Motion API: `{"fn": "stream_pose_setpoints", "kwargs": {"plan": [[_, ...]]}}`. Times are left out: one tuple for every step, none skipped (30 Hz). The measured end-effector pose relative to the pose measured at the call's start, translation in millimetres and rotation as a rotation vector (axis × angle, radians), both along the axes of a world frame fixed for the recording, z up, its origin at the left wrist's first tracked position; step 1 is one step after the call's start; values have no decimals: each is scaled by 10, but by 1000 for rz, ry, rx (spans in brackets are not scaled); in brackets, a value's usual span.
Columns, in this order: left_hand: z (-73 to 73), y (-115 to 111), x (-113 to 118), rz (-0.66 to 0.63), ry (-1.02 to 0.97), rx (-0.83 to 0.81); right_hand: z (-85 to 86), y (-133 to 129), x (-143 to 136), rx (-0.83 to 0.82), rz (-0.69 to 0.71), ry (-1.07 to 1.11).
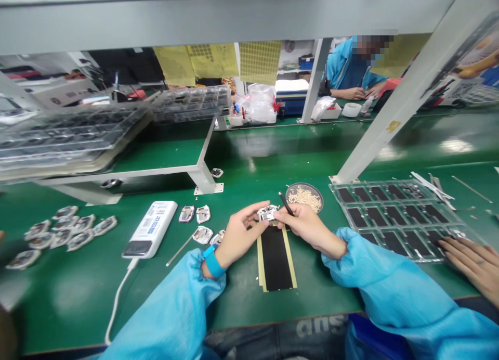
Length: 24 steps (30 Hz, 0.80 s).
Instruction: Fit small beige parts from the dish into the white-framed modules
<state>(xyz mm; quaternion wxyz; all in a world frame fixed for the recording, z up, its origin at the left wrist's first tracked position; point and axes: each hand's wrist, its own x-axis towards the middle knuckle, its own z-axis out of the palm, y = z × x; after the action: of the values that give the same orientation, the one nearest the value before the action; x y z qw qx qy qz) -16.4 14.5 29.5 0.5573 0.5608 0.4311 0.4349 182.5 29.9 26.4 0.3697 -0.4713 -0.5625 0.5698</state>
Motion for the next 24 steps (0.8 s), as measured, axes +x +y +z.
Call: {"fn": "stream_pose_setpoints", "kwargs": {"plan": [[-7, -3, 3, 10, 40, 17, -3, -1, 1, -6, 2, 0], [-10, -8, 4, 23, 87, 38, -4, -4, 2, -15, 5, 4], [-6, -15, 3, 39, 136, 65, -3, -7, 3, -26, 6, 10], [2, -23, 2, 56, 187, 97, 0, -10, 3, -38, 4, 19], [13, -32, -1, 71, 235, 136, 3, -12, 1, -50, 2, 28], [26, -40, -4, 85, 278, 181, 4, -13, -1, -58, 1, 37], [38, -46, -7, 97, 312, 226, 4, -12, -5, -62, 2, 42], [47, -51, -9, 107, 335, 263, 0, -9, -10, -57, 2, 41], [51, -53, -10, 116, 346, 283, -8, -5, -16, -38, -5, 33], [49, -52, -9, 124, 340, 278, -20, -1, -24, -2, -27, 20], [43, -49, -5, 127, 311, 244, -34, 3, -33, 43, -58, 9], [33, -45, 1, 122, 257, 188, -51, 4, -43, 91, -90, 6], [21, -40, 10, 108, 181, 118, -68, 3, -53, 133, -116, 13], [9, -36, 19, 88, 93, 45, -84, 0, -63, 164, -130, 29], [-1, -31, 29, 66, 7, -19, -97, -6, -73, 184, -130, 51], [-10, -27, 38, 49, -65, -66, -107, -12, -80, 196, -122, 73], [-17, -22, 44, 41, -115, -94, -115, -18, -86, 203, -109, 90], [-25, -17, 48, 41, -143, -106, -122, -21, -89, 209, -102, 102], [-33, -12, 48, 45, -155, -109, -128, -21, -89, 213, -96, 107], [-43, -6, 45, 47, -160, -105, -135, -18, -88, 215, -89, 107], [-54, -1, 39, 48, -164, -103, -142, -14, -85, 217, -81, 104], [-67, 1, 33, 48, -168, -104, -150, -9, -82, 220, -73, 97], [-81, -1, 27, 49, -172, -108, -157, -8, -81, 226, -65, 86], [-94, -9, 23, 49, -179, -110, -164, -11, -83, 234, -59, 71]]}}
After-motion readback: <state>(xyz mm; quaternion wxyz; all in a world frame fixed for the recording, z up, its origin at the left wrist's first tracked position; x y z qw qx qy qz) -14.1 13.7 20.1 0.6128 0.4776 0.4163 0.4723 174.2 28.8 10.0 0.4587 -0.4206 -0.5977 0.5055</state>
